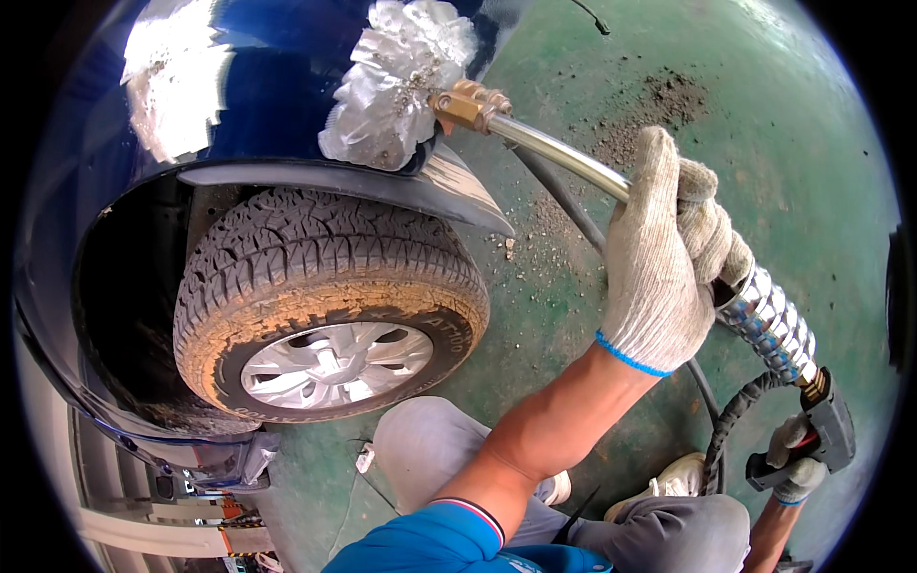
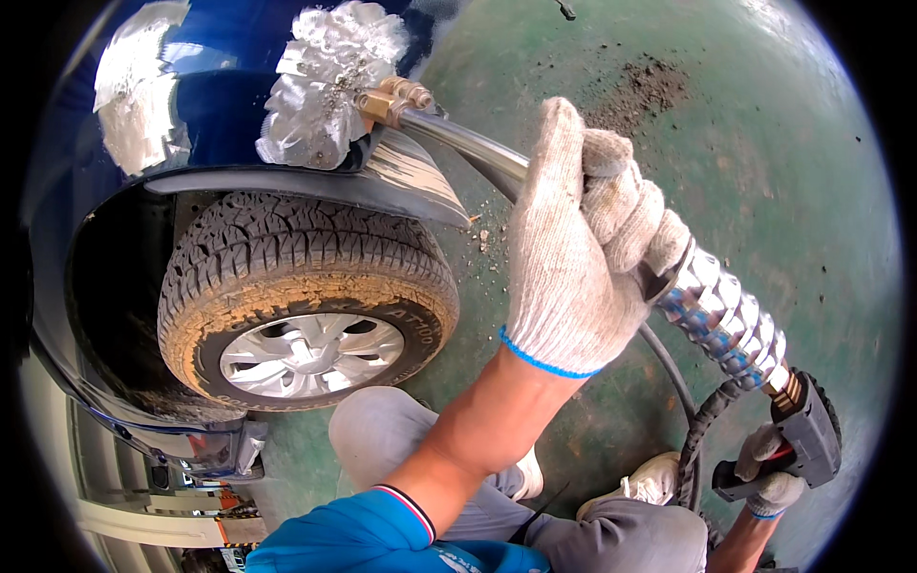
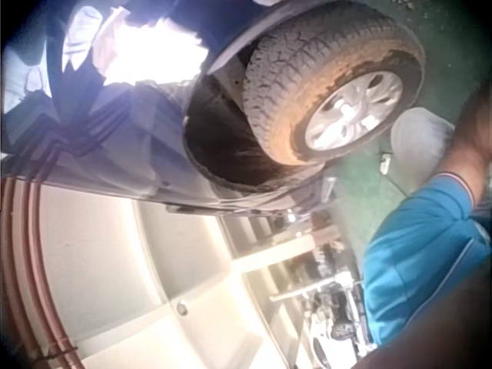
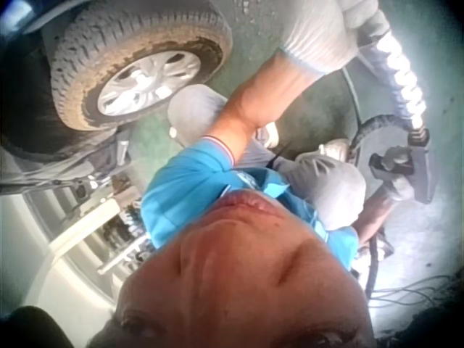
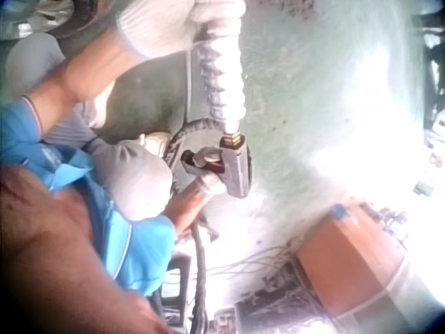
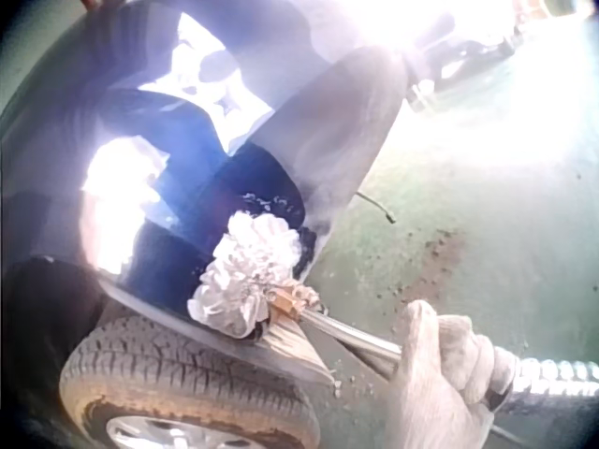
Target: The person uses a pneumatic hammer to repeatedly strike a white filler patch on the rear quarter panel of a blue car. They then switch to a manual hammer to continue tapping the same area. Finally, they wipe the panel with a cloth and inspect the surface.
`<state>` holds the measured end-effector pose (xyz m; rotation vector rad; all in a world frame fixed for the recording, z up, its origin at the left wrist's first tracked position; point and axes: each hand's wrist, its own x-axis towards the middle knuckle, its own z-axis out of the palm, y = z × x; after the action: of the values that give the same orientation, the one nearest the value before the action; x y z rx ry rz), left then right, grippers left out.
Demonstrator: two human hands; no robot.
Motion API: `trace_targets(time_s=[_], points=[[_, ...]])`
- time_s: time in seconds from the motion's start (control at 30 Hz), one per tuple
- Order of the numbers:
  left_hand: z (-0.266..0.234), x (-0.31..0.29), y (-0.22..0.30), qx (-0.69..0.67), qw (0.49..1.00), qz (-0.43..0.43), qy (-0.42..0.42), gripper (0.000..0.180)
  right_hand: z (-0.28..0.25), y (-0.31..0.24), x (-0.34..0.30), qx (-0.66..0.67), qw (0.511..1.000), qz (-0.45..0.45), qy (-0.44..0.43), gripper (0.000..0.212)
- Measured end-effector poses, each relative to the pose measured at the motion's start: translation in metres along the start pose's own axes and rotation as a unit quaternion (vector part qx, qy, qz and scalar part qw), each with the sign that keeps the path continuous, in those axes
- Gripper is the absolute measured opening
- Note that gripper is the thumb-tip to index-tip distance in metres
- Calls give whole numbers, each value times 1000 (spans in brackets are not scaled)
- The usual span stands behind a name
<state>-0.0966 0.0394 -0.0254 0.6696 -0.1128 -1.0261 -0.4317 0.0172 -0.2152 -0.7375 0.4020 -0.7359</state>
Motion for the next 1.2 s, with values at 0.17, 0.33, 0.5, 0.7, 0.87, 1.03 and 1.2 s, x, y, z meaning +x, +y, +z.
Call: trace_targets(time_s=[0.17,0.33,0.5,0.7,0.87,1.03,1.2], points=[[-1,3,1,-1,1000,5,-11,50,1,6,4,2,1000,-25,-3,57],[-2,3,2,-9,1000,-3,-5,50,1,6,5,-3,1000,-30,2,55],[-3,4,2,-3,1000,6,-27,50,3,8,7,-6,999,-38,-4,54],[-2,6,2,-5,1000,3,-27,50,6,8,8,-4,999,-43,4,54],[-3,7,1,-9,999,-2,-34,50,4,7,5,-9,999,-47,7,54],[-5,6,3,-12,998,-6,-53,49,2,1,5,-44,998,-40,-7,55],[-9,-2,-26,169,974,126,-78,37,11,4,7,-60,996,-58,24,60]])
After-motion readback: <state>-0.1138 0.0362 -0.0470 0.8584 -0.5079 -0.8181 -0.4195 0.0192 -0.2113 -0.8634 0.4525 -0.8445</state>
